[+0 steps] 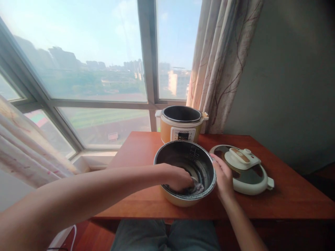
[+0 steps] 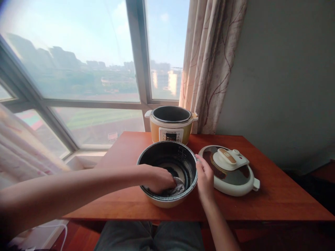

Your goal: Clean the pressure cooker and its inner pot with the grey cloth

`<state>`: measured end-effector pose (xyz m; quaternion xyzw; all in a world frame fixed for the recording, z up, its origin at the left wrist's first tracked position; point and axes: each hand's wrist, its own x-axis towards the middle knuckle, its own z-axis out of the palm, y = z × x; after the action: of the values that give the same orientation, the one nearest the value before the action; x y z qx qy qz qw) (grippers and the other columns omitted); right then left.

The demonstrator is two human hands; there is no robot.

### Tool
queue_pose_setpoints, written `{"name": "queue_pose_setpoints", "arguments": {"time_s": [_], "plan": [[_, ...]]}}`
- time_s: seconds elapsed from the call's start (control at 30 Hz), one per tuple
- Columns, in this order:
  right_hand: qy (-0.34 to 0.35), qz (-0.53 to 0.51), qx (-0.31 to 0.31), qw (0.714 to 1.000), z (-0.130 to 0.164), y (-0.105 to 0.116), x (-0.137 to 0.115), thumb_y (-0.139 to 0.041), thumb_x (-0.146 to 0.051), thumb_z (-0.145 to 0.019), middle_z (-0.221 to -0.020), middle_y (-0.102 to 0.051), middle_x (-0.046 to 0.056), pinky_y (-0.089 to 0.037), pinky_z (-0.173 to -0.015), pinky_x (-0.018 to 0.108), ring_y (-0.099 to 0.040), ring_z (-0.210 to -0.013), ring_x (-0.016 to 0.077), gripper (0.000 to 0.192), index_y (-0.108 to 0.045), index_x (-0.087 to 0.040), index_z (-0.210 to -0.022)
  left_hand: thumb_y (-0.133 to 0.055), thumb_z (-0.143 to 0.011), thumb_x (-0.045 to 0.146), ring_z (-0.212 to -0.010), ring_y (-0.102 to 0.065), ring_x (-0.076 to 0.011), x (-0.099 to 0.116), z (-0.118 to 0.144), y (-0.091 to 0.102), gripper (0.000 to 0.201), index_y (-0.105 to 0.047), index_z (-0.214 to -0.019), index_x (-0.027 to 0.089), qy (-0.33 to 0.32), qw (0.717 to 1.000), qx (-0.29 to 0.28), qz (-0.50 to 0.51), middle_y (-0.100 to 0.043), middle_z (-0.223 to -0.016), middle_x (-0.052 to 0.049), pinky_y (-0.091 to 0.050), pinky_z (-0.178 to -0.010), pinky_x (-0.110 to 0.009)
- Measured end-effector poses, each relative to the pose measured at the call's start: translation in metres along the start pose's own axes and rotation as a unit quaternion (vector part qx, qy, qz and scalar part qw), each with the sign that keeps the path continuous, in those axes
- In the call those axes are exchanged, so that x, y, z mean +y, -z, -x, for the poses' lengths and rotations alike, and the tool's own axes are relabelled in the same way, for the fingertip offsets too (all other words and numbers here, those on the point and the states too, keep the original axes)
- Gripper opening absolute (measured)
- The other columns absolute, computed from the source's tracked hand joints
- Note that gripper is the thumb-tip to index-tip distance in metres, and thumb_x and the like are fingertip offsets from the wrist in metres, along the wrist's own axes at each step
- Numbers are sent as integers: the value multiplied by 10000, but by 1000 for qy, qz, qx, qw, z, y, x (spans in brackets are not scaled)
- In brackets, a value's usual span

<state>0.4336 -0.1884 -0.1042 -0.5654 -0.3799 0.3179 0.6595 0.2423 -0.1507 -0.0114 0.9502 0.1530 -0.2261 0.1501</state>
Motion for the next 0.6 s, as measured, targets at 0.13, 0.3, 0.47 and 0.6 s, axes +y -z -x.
{"name": "queue_pose_setpoints", "arguments": {"time_s": [0.13,0.3,0.47,0.6], "plan": [[2,-6,7,1000,3,-2,0,-641,-504,-805,-1244,-711,128,-471,-1028,486,-630,-1186,330,515,-722,-168,-1188,-639,-758,236,-831,-717,-292,12,-12,0,238,-741,-964,175,60,998,24,12,-775,-950,-149,-531,-716,-344],[-5,-20,-2,1000,3,-1,1,-639,-510,-818,-1283,-690,140,-443,-1066,494,-601,-1239,329,542,-699,-152,-1221,-593,-751,235,-877,-724,-342,16,-29,5,325,-743,-1009,107,114,989,29,86,-757,-1011,-211,-556,-718,-385],[-1,-21,-10,1000,2,1,7,-631,-510,-830,-1289,-690,124,-490,-1016,465,-603,-1239,322,525,-698,-174,-1228,-580,-723,199,-864,-715,-287,9,-45,-1,390,-704,-1082,114,189,923,81,324,-747,-1031,-143,-546,-664,-305],[6,-20,-13,1000,2,1,7,-626,-513,-842,-1313,-675,131,-466,-1046,474,-599,-1245,316,525,-694,-173,-1235,-556,-792,232,-868,-703,-238,5,-56,-6,379,-644,-1150,141,231,832,171,474,-727,-1092,-122,-545,-646,-264]]}}
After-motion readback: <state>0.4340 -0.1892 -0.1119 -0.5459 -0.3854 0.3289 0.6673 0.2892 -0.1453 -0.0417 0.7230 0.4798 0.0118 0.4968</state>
